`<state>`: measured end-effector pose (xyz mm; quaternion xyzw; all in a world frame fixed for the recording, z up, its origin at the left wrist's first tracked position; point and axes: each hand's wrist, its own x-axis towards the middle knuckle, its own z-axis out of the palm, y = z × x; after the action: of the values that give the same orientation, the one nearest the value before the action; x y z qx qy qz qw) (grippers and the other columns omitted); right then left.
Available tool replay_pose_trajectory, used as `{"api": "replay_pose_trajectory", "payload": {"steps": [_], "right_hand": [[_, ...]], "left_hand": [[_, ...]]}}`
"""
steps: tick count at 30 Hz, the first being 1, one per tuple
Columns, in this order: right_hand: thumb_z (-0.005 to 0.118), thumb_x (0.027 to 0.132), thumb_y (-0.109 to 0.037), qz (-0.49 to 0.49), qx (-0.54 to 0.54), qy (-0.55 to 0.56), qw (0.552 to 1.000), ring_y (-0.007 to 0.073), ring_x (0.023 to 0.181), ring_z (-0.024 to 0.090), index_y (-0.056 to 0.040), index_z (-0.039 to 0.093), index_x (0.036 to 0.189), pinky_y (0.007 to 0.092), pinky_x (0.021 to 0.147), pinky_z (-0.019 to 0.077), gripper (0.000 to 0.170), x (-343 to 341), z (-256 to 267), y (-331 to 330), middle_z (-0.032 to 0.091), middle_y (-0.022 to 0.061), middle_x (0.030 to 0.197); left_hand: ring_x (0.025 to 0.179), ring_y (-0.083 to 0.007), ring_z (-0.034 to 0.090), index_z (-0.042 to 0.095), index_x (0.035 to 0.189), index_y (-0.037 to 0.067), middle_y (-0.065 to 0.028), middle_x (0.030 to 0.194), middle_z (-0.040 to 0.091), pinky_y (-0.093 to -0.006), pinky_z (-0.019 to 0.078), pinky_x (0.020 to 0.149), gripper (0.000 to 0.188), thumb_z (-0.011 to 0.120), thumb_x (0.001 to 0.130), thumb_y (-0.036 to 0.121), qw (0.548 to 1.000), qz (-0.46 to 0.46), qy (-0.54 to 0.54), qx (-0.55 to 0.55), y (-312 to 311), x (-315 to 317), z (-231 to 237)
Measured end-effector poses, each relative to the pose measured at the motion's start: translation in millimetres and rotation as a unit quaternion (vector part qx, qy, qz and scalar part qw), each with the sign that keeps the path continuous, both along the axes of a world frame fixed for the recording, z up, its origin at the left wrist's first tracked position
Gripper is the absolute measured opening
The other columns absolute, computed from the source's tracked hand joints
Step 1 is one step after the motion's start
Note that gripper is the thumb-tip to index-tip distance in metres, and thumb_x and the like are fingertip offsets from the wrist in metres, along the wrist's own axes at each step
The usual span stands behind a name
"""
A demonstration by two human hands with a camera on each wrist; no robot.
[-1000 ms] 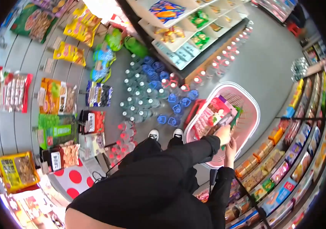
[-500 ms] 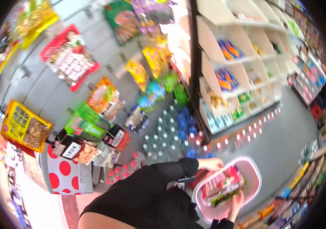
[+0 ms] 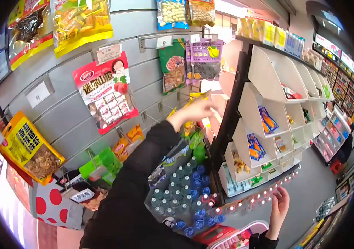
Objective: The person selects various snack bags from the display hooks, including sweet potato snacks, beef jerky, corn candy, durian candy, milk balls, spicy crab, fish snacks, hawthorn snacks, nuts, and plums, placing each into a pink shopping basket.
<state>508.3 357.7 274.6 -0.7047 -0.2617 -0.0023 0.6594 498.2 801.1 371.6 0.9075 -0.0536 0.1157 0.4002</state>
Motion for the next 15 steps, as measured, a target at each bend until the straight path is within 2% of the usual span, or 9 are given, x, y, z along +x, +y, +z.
{"api": "replay_pose_trajectory", "payload": {"steps": [1, 2, 4, 6, 7, 9, 10, 14, 15], "right_hand": [[0.045, 0.077, 0.003, -0.004, 0.036, -0.003, 0.999, 0.0160, 0.093, 0.047, 0.0016, 0.038, 0.114, 0.0253, 0.081, 0.0374, 0.038, 2, 10, 20, 0.045, 0.0109, 0.113], [0.045, 0.077, 0.002, -0.006, 0.069, -0.009, 0.998, 0.0152, 0.091, 0.047, 0.0012, 0.039, 0.114, 0.0247, 0.080, 0.0376, 0.037, 5, 20, 38, 0.045, 0.0108, 0.112], [0.045, 0.077, 0.004, -0.002, 0.083, -0.028, 0.996, 0.0148, 0.091, 0.048, 0.0005, 0.039, 0.113, 0.0235, 0.078, 0.0389, 0.036, 14, 24, 74, 0.046, 0.0108, 0.111], [0.045, 0.077, 0.005, 0.018, 0.091, -0.008, 0.996, 0.0148, 0.088, 0.050, 0.0005, 0.039, 0.113, 0.0234, 0.076, 0.0400, 0.037, 13, 26, 108, 0.046, 0.0106, 0.110], [0.045, 0.076, 0.005, 0.032, 0.093, 0.005, 0.995, 0.0149, 0.087, 0.051, 0.0005, 0.039, 0.112, 0.0236, 0.075, 0.0404, 0.037, 12, 23, 122, 0.047, 0.0105, 0.109], [0.044, 0.077, 0.005, 0.043, 0.062, 0.022, 0.997, 0.0149, 0.084, 0.053, 0.0002, 0.039, 0.112, 0.0240, 0.074, 0.0413, 0.036, 2, 20, 144, 0.049, 0.0102, 0.106], [0.047, 0.077, 0.003, 0.047, 0.057, 0.025, 0.997, 0.0155, 0.085, 0.052, -0.0009, 0.042, 0.110, 0.0245, 0.072, 0.0423, 0.033, -2, 13, 153, 0.049, 0.0103, 0.106], [0.046, 0.077, 0.003, 0.059, 0.053, 0.106, 0.991, 0.0159, 0.084, 0.053, -0.0010, 0.041, 0.110, 0.0256, 0.072, 0.0432, 0.034, -8, -9, 166, 0.049, 0.0111, 0.103], [0.047, 0.077, 0.002, 0.042, 0.058, 0.105, 0.992, 0.0156, 0.082, 0.054, -0.0015, 0.039, 0.111, 0.0256, 0.070, 0.0437, 0.035, -7, -15, 169, 0.050, 0.0115, 0.102]], "left_hand": [[0.084, -0.0083, 0.048, 0.048, 0.107, 0.000, -0.0032, 0.092, 0.053, -0.0258, 0.0424, 0.071, 0.035, 0.054, 0.078, 0.019, 0.995, 0.014, -0.082, -0.060, 10, 5, 20], [0.084, -0.0115, 0.050, 0.046, 0.110, 0.000, -0.0060, 0.093, 0.054, -0.0269, 0.0428, 0.071, 0.038, 0.054, 0.076, 0.016, 0.982, 0.097, -0.151, -0.052, 38, 35, 21], [0.087, -0.0198, 0.053, 0.044, 0.110, -0.003, -0.0130, 0.095, 0.055, -0.0293, 0.0432, 0.071, 0.042, 0.055, 0.073, 0.014, 0.920, 0.244, -0.220, -0.215, 38, 45, 55], [0.084, -0.0337, 0.053, 0.040, 0.106, -0.006, -0.0231, 0.098, 0.050, -0.0368, 0.0438, 0.069, 0.042, 0.054, 0.069, 0.010, 0.905, 0.268, -0.282, -0.174, 81, 81, 60], [0.084, -0.0337, 0.053, 0.040, 0.106, -0.006, -0.0231, 0.098, 0.050, -0.0368, 0.0438, 0.069, 0.042, 0.054, 0.069, 0.010, 0.902, 0.264, -0.288, -0.182, 94, 93, 61], [0.091, -0.0398, 0.048, 0.039, 0.103, -0.009, -0.0267, 0.099, 0.047, -0.0390, 0.0401, 0.077, 0.041, 0.052, 0.067, 0.007, 0.871, 0.388, -0.289, -0.086, 113, 116, 61], [0.091, -0.0398, 0.048, 0.039, 0.103, -0.009, -0.0267, 0.099, 0.047, -0.0390, 0.0401, 0.077, 0.041, 0.052, 0.067, 0.007, 0.872, 0.382, -0.291, -0.090, 119, 125, 60], [0.097, -0.0390, 0.043, 0.034, 0.108, -0.011, -0.0288, 0.101, 0.045, -0.0407, 0.0345, 0.085, 0.047, 0.052, 0.068, 0.007, 0.774, 0.476, -0.412, -0.058, 144, 156, 56], [0.097, -0.0392, 0.043, 0.034, 0.108, -0.011, -0.0286, 0.102, 0.045, -0.0406, 0.0345, 0.085, 0.047, 0.052, 0.068, 0.006, 0.787, 0.470, -0.394, -0.062, 150, 160, 56]]}}
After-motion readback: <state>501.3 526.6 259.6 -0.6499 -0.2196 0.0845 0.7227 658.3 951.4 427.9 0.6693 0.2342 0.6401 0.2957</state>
